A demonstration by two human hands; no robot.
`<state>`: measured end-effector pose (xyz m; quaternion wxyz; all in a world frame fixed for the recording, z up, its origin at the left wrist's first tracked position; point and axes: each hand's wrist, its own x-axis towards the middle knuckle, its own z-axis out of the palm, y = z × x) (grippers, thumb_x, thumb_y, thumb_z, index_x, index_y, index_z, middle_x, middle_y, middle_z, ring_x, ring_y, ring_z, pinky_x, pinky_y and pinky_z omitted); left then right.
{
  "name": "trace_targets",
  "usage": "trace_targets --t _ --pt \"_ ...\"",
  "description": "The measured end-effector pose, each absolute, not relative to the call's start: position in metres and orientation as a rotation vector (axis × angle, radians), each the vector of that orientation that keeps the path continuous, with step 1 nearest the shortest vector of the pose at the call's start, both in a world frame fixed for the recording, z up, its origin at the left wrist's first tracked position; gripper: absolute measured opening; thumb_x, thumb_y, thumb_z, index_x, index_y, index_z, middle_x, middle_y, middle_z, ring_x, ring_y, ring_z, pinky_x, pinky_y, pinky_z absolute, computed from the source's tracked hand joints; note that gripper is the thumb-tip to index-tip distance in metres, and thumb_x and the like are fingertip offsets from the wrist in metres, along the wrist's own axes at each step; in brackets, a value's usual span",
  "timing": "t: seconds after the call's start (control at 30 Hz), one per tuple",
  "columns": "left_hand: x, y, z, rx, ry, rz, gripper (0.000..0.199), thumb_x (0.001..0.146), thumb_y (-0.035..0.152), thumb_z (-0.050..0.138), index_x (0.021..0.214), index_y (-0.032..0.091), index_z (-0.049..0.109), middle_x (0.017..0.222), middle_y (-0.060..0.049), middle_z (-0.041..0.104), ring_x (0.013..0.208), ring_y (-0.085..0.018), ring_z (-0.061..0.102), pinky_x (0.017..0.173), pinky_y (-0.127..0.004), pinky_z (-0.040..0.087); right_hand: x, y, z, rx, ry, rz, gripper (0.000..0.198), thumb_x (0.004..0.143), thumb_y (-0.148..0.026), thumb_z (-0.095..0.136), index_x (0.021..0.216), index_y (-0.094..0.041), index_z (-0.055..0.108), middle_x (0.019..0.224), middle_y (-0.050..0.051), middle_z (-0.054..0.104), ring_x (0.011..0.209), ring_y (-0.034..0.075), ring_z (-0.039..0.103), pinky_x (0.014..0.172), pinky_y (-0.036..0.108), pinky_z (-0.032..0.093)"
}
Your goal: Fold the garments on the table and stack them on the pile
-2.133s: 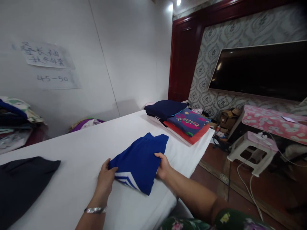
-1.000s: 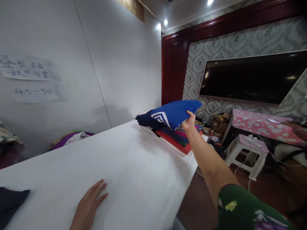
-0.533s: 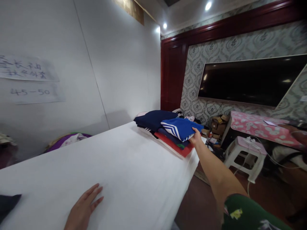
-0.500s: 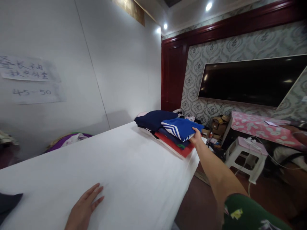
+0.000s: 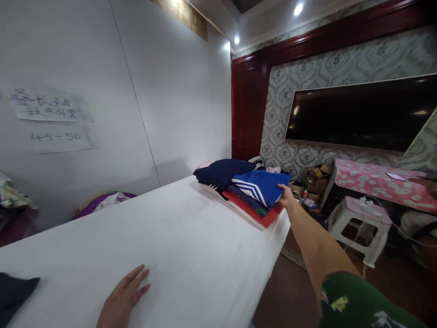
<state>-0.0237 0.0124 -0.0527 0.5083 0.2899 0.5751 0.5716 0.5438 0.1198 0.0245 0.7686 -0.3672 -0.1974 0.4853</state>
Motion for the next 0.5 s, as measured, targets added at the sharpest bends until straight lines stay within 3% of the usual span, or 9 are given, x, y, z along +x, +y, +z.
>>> trace_targets --t 0.23,0.33,0.5 --pt "-0.029 0.015 -0.063 0.728 1.417 1.352 0.050 0.040 0.042 0.083 0.084 0.021 0.072 0.114 -0.006 0.068 0.119 -0.033 0.057 0.065 -0.023 0.061 0.558 0.104 0.024 -0.976 -0.360 1.049 0.020 0.085 -0.036 0.054 0.090 -0.019 0.062 0.079 0.009 0.072 0.084 0.025 0.070 0.082 0.043 0.058" --pt "-0.028 0.014 -0.060 0.756 1.411 1.355 0.045 0.040 0.039 0.084 0.080 0.021 0.072 0.112 -0.007 0.069 0.118 -0.034 0.057 0.064 -0.024 0.061 0.557 0.118 0.035 -1.063 -0.386 0.987 0.013 0.079 -0.025 0.064 0.090 -0.018 0.062 0.074 0.006 0.072 0.077 0.022 0.070 0.079 0.040 0.059" --pt "-0.027 0.013 -0.059 0.717 1.434 1.351 0.053 0.042 0.040 0.085 0.089 0.019 0.072 0.105 -0.006 0.071 0.119 -0.031 0.057 0.067 -0.020 0.060 0.560 0.131 0.045 -1.069 -0.432 0.904 0.023 0.069 -0.005 0.063 0.089 -0.017 0.062 0.068 0.000 0.069 0.067 0.018 0.068 0.074 0.034 0.060"
